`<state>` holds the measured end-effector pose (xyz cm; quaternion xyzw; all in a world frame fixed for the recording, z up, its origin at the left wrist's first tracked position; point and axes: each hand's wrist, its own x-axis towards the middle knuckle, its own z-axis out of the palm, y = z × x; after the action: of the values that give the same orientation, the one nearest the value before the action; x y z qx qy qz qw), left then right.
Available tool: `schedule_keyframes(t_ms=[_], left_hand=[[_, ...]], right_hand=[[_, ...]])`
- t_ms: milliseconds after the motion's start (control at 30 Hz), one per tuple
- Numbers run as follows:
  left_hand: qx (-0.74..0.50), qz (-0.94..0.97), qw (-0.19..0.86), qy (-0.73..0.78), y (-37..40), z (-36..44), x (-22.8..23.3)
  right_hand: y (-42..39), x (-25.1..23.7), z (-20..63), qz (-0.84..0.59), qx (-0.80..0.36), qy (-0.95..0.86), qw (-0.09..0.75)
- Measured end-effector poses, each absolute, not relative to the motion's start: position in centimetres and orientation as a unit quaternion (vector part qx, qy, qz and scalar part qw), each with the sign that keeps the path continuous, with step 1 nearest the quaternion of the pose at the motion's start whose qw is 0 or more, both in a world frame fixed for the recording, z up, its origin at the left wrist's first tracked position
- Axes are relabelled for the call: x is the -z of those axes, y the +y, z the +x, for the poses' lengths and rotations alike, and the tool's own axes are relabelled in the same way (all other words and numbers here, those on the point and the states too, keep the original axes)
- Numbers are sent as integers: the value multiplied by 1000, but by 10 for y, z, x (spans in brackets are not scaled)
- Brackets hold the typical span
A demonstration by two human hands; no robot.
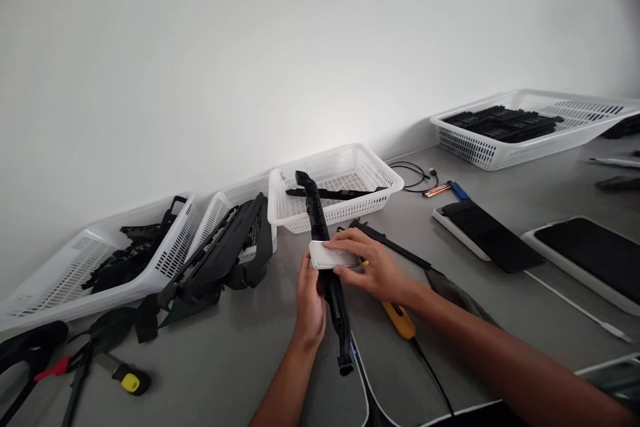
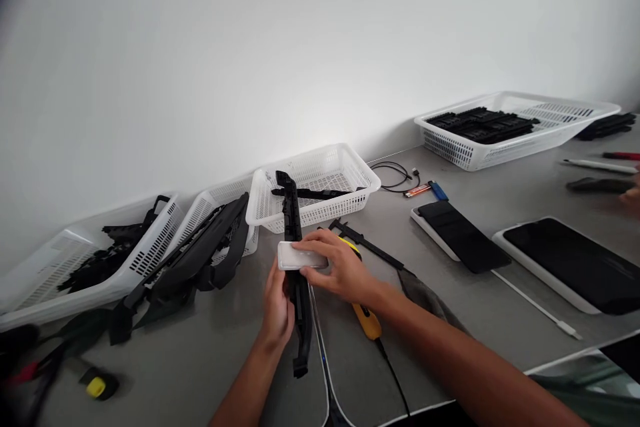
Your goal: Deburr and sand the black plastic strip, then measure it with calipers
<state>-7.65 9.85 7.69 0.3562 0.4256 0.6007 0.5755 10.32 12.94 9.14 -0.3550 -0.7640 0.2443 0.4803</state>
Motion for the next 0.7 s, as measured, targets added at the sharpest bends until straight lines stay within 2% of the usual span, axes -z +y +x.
schedule_keyframes(t_ms=[200, 367, 533, 700], left_hand=[[-586, 366, 574, 440, 96, -73, -81], [-596, 359, 573, 433, 97, -72, -77], [-607, 342, 547, 465, 98, -76, -79], [-589, 356, 560, 462, 95, -73, -79]], right_hand=[[143, -82, 112, -442, -216, -710, 504], [140, -82, 107, -387, -225, -747, 491], [150, -75, 114, -492, -211, -700, 473], [147, -78, 109, -418, -213, -723, 506]])
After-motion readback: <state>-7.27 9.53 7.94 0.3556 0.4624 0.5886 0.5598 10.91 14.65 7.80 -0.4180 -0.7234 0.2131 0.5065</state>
